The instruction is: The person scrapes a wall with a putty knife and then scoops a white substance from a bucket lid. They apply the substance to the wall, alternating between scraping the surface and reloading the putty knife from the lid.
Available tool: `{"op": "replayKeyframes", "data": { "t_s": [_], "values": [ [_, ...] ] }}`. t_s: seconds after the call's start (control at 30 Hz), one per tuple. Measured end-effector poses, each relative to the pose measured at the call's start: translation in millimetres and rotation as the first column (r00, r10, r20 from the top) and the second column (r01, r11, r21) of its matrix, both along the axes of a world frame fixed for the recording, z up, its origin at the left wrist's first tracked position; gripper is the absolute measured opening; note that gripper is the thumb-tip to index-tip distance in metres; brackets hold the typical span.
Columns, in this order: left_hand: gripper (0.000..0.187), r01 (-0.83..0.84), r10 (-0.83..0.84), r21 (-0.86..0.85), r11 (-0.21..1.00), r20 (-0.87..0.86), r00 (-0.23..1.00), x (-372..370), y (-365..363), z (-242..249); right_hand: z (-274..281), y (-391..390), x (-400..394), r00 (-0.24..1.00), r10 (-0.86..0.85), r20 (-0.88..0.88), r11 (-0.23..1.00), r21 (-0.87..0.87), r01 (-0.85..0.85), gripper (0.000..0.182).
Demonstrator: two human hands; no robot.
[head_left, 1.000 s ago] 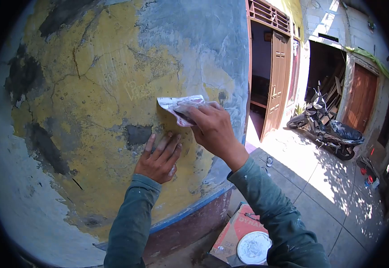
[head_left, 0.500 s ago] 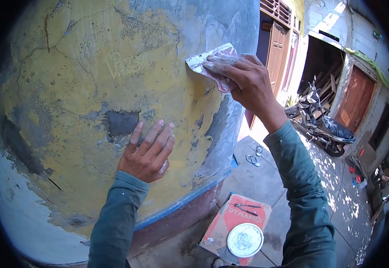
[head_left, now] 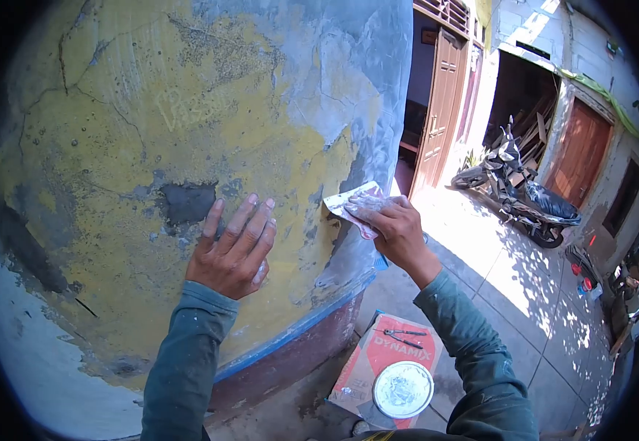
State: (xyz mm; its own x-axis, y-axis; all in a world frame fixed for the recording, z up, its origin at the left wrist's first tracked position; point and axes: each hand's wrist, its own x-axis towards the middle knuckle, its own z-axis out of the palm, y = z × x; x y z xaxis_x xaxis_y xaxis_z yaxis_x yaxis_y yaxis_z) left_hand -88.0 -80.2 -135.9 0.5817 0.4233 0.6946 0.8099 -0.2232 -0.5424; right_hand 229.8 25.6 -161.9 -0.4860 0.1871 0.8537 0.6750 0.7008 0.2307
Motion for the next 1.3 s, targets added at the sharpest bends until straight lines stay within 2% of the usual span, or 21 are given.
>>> {"op": "replayKeyframes", "data": {
  "t_s": [0.07, 0.13, 0.2, 0.27, 0.4, 0.47, 0.53, 0.57, 0.6, 0.67, 0.7, 0.77, 0.87, 1.0, 1.07, 1.1, 1.17, 1.2, 1.23, 1.27, 1.3],
  "values": [
    [0.046, 0.004, -0.004, 0.004, 1.0, -0.016, 1.0, -0.5, 1.1, -0.9, 4.0, -6.3, 5.0, 0.989, -0.002, -0.145, 0.988, -0.153, -0.02, 0.052],
    [0.045, 0.005, -0.005, 0.01, 1.0, -0.023, 1.0, -1.0, 1.1, -1.5, 42.7, -4.4, -10.5, 0.851, 0.101, -0.515, 0.985, -0.071, -0.159, 0.039],
    [0.045, 0.004, -0.003, 0.014, 1.0, -0.025, 1.0, -0.9, 0.9, -1.0, 80.1, 11.2, -22.0, 0.725, 0.166, -0.668, 0.971, -0.016, -0.237, 0.04],
    [0.046, 0.005, -0.005, -0.006, 1.0, -0.012, 1.0, -0.6, 0.2, -0.9, 102.3, 12.9, -47.4, 0.725, 0.018, -0.688, 0.981, -0.126, -0.144, 0.03],
    [0.05, -0.015, 0.017, 0.029, 0.999, -0.07, 0.997, -4.5, 1.5, -0.9, 97.4, -45.1, -116.1, 0.904, 0.105, -0.414, 0.994, 0.047, -0.094, 0.043],
    [0.049, -0.01, 0.01, 0.012, 1.0, -0.042, 0.999, -2.7, -0.9, -0.5, 92.7, -62.8, -109.1, 0.939, 0.2, -0.278, 0.975, -0.035, -0.218, 0.04],
    [0.047, -0.002, 0.003, 0.024, 1.0, -0.036, 0.999, -3.8, 0.6, 0.3, 94.5, -54.9, -88.9, 0.847, 0.43, -0.313, 0.85, -0.177, -0.496, 0.035],
    [0.047, -0.002, 0.004, 0.033, 0.999, -0.051, 0.999, -3.6, 0.1, 0.0, 98.8, -53.4, -73.3, 0.875, 0.336, -0.348, 0.875, -0.229, -0.426, 0.032],
    [0.046, -0.003, 0.006, 0.043, 0.999, -0.063, 0.998, -2.9, 0.6, -0.5, 106.7, -45.2, -64.1, 0.857, 0.327, -0.398, 0.916, -0.091, -0.392, 0.031],
    [0.046, -0.002, 0.004, 0.033, 0.999, -0.053, 0.999, -2.9, 1.0, -1.1, 116.9, -21.1, -50.0, 0.821, 0.222, -0.527, 0.966, 0.003, -0.259, 0.035],
    [0.045, -0.003, 0.004, 0.02, 1.0, -0.052, 0.999, -3.2, 0.9, -1.2, 115.8, -13.7, -52.2, 0.821, 0.216, -0.528, 0.967, 0.0, -0.255, 0.035],
    [0.045, 0.004, -0.003, 0.02, 1.0, -0.054, 0.999, -3.2, 2.1, -0.8, 109.1, 2.4, -65.6, 0.905, 0.117, -0.409, 0.97, 0.242, -0.016, 0.045],
    [0.045, 0.004, -0.004, 0.005, 1.0, -0.036, 0.999, -3.0, 0.7, 0.1, 70.6, 19.4, -95.1, 0.92, 0.007, -0.391, 0.977, 0.198, 0.077, 0.052],
    [0.045, 0.003, -0.003, -0.021, 1.0, -0.012, 1.0, -0.7, -1.2, 0.8, 34.4, -8.0, -79.1, 0.952, 0.045, -0.302, 0.987, 0.159, 0.004, 0.053],
    [0.045, 0.008, -0.008, -0.004, 1.0, -0.02, 1.0, -1.0, 0.1, -1.0, 18.0, -27.1, -56.9, 0.982, 0.173, -0.071, 0.983, -0.049, -0.177, 0.051],
    [0.045, 0.008, -0.008, 0.005, 1.0, -0.022, 1.0, -2.0, 1.2, -1.6, 20.0, -30.9, -47.7, 0.981, 0.182, -0.068, 0.982, -0.033, -0.184, 0.051],
    [0.045, 0.004, -0.004, 0.004, 1.0, -0.022, 1.0, -2.2, -0.7, -1.3, 20.5, -37.9, -25.7, 0.959, 0.264, -0.102, 0.939, -0.201, -0.279, 0.05],
    [0.046, 0.007, -0.007, -0.006, 1.0, -0.018, 1.0, -1.7, -0.7, -0.4, 29.6, -35.2, -13.0, 0.96, 0.237, -0.15, 0.942, -0.205, -0.265, 0.048],
    [0.046, 0.008, -0.008, -0.005, 1.0, -0.02, 1.0, -1.8, -0.2, 0.3, 49.0, -37.5, -5.6, 0.95, 0.242, -0.196, 0.96, -0.095, -0.264, 0.047],
    [0.046, 0.01, -0.01, 0.004, 1.0, -0.021, 1.0, -2.1, 0.6, -0.3, 66.8, -43.7, 4.8, 0.966, 0.134, -0.222, 0.975, -0.143, -0.168, 0.037],
    [0.046, 0.011, -0.011, 0.011, 1.0, -0.019, 1.0, -2.1, 1.1, -2.0, 82.6, -37.6, 11.0, 0.96, 0.13, -0.249, 0.989, -0.037, -0.143, 0.034]
  ]
}}
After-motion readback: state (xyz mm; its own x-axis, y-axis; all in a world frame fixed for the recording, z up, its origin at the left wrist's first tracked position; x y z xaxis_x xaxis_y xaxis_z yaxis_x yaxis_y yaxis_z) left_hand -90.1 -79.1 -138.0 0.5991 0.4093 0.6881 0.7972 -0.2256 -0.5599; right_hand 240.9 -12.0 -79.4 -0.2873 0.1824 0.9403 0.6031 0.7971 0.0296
